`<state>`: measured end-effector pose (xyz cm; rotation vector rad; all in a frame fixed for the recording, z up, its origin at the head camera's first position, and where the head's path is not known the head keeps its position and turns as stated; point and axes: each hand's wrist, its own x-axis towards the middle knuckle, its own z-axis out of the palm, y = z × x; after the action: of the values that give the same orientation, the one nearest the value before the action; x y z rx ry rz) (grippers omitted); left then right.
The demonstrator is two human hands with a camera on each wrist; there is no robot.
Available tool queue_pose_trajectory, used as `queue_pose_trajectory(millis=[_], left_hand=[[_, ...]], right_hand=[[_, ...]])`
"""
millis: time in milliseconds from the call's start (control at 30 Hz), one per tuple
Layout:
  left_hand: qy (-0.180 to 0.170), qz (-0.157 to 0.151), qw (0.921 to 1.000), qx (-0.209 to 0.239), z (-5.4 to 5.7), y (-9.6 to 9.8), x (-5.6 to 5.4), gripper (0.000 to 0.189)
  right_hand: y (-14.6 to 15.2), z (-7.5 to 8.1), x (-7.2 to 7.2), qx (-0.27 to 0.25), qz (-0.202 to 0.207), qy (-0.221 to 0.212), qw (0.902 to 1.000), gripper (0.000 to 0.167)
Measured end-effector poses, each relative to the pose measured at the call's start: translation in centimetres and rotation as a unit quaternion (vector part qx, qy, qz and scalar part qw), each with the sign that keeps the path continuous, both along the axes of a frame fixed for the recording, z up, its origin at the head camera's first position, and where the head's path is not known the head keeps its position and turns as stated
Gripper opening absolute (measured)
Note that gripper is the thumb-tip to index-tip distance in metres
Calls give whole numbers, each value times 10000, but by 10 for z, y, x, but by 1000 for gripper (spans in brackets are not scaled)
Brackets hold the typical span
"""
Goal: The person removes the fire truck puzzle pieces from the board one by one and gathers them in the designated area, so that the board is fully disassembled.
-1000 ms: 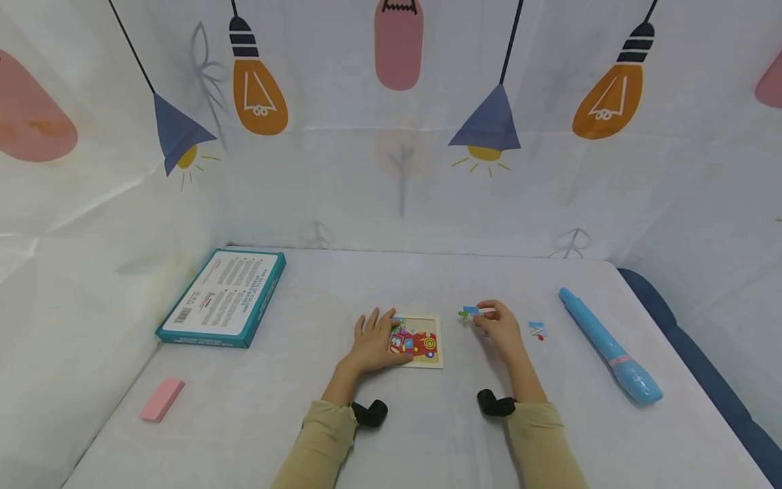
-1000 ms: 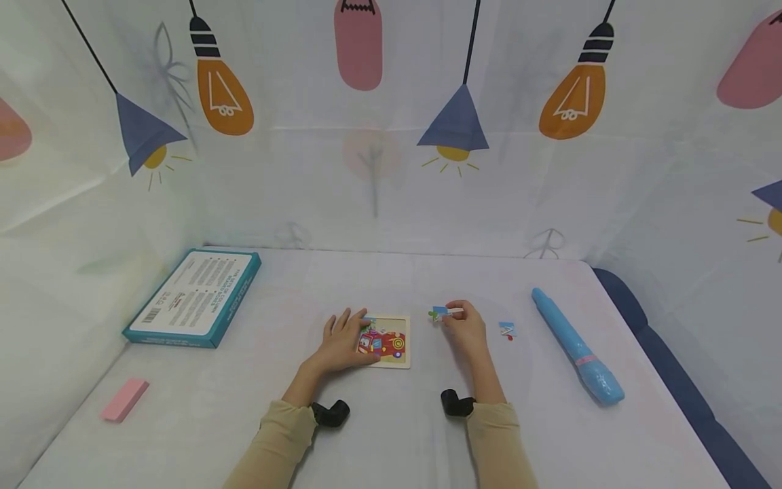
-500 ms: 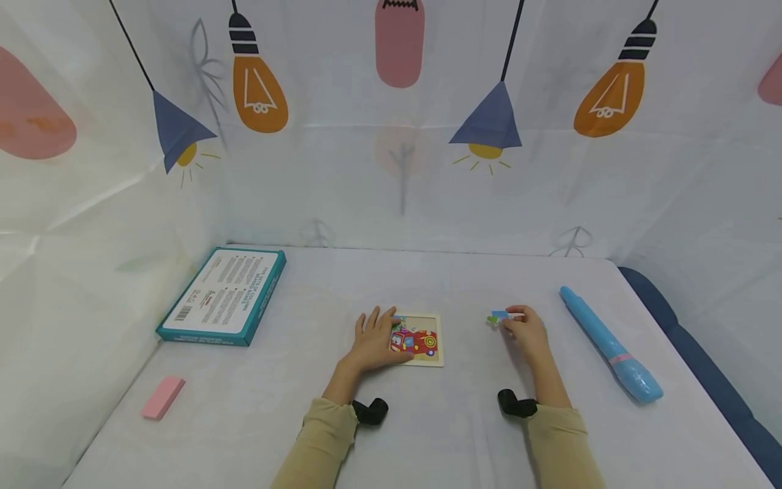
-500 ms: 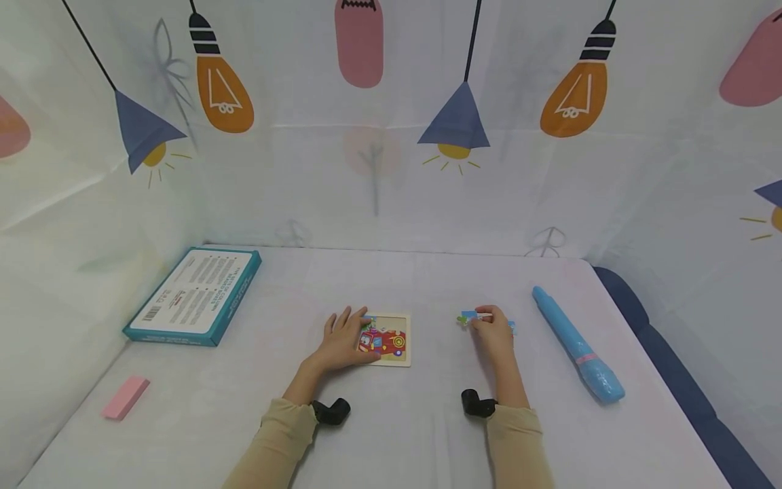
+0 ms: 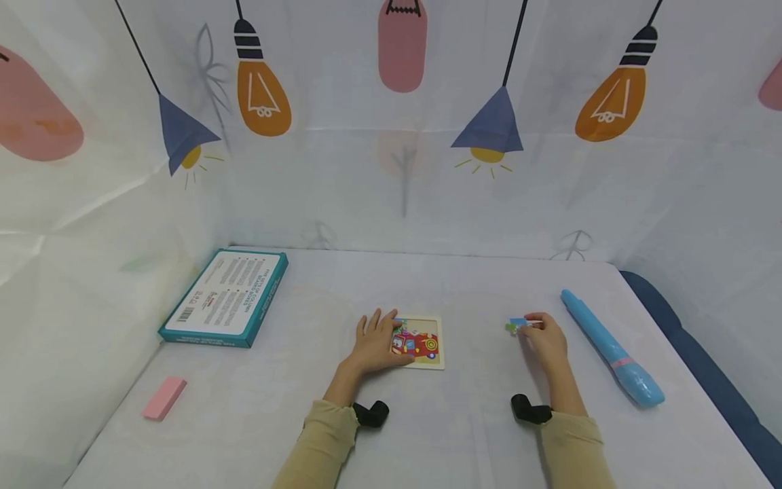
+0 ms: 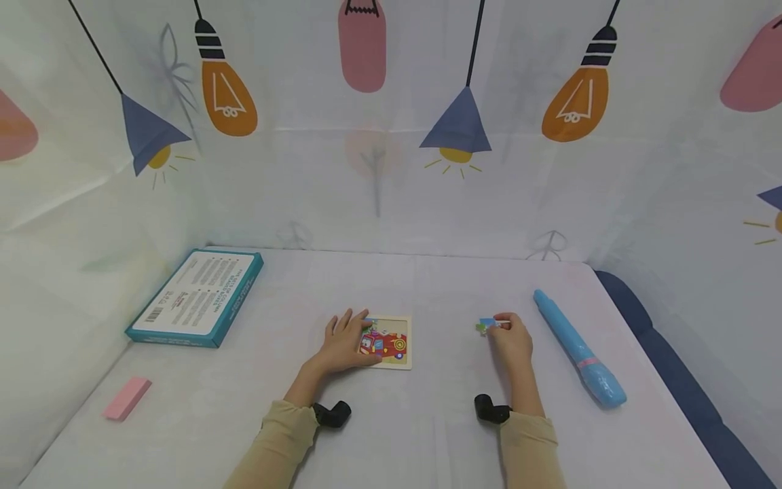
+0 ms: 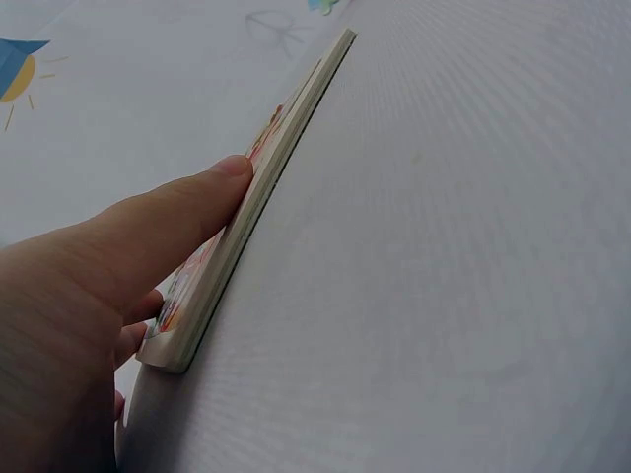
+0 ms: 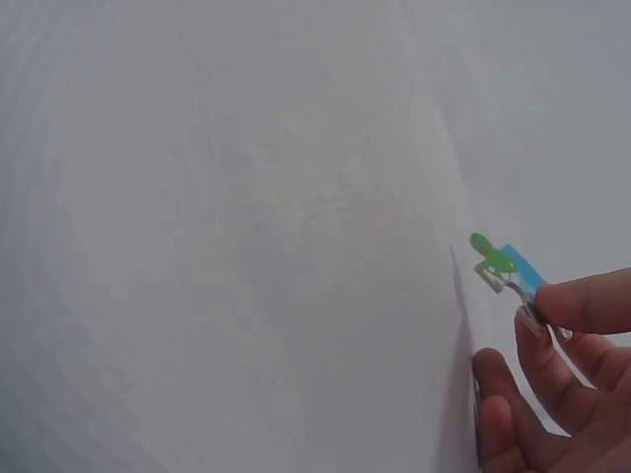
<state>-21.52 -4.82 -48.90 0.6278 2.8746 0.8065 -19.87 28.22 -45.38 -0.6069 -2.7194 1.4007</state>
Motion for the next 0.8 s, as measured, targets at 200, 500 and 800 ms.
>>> queue_pose_trajectory(millis=[200, 500, 800], left_hand=[[56, -11, 10000, 36, 0, 0, 0, 84], [85, -40, 9999, 81, -2, 0, 2, 84], [49, 25, 10000, 81, -2, 0, 1, 84]], right_hand=[[5, 0, 1, 246, -126, -58, 9996, 38], [10, -6, 0, 1268, 138, 1, 9918, 34], [7, -9, -4, 1561, 21, 270, 9874, 32]])
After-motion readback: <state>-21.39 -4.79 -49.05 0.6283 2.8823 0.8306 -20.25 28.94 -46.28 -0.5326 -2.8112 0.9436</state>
